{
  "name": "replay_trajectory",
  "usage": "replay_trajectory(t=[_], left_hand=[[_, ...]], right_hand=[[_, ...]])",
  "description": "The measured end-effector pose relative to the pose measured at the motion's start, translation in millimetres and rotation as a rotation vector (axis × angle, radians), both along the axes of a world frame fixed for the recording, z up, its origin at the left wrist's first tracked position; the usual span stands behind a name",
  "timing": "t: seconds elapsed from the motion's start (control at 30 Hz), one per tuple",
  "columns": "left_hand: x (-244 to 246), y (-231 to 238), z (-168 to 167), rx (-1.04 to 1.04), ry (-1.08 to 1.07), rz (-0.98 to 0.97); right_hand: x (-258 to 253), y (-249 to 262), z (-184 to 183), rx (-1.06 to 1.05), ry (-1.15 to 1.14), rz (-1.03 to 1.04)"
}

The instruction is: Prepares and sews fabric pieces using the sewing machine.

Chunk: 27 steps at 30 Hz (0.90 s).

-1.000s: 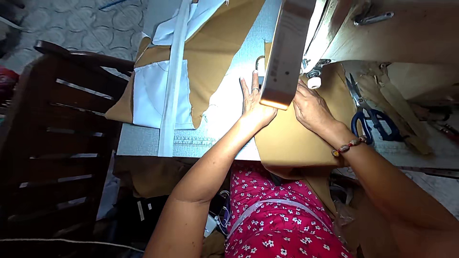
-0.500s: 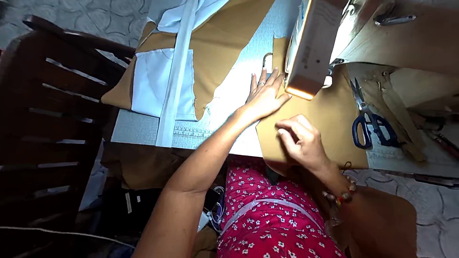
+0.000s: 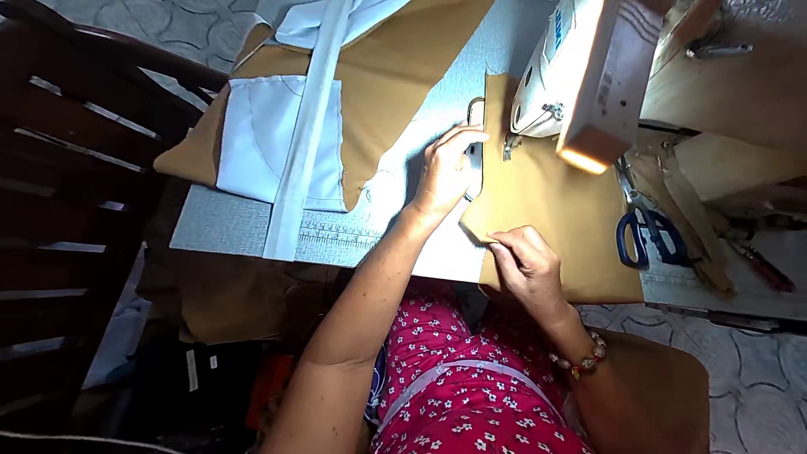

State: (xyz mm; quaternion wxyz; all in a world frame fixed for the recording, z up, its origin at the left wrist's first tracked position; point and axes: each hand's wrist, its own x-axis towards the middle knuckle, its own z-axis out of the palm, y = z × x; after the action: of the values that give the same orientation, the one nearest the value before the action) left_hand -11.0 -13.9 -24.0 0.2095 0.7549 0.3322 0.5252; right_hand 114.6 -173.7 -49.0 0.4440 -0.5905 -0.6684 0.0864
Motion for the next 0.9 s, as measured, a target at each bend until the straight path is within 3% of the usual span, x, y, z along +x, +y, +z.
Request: replay_trajectory(t=[0.3, 0.5, 0.7, 0.9], left_hand=[[-7.9, 5.9, -6.9, 0.026, 0.241, -0.152], [-14.9, 12.1, -5.6, 0.033, 0.294, -0.267], [-20.2, 16.1, -8.6, 0.076, 0.311, -0.351], [-13.2, 11.4, -11.1, 0.023, 0.344, -0.220]], right_hand=[[13.4, -5.1, 3.0, -0.019, 0.252, -0.028], [15.8, -7.6, 4.8, -0.062, 0.490, -0.035], [14.3, -8.4, 4.1, -0.052, 0.418, -0.016], [13.7, -7.2, 3.8, -0.045, 0.343, -0.005]])
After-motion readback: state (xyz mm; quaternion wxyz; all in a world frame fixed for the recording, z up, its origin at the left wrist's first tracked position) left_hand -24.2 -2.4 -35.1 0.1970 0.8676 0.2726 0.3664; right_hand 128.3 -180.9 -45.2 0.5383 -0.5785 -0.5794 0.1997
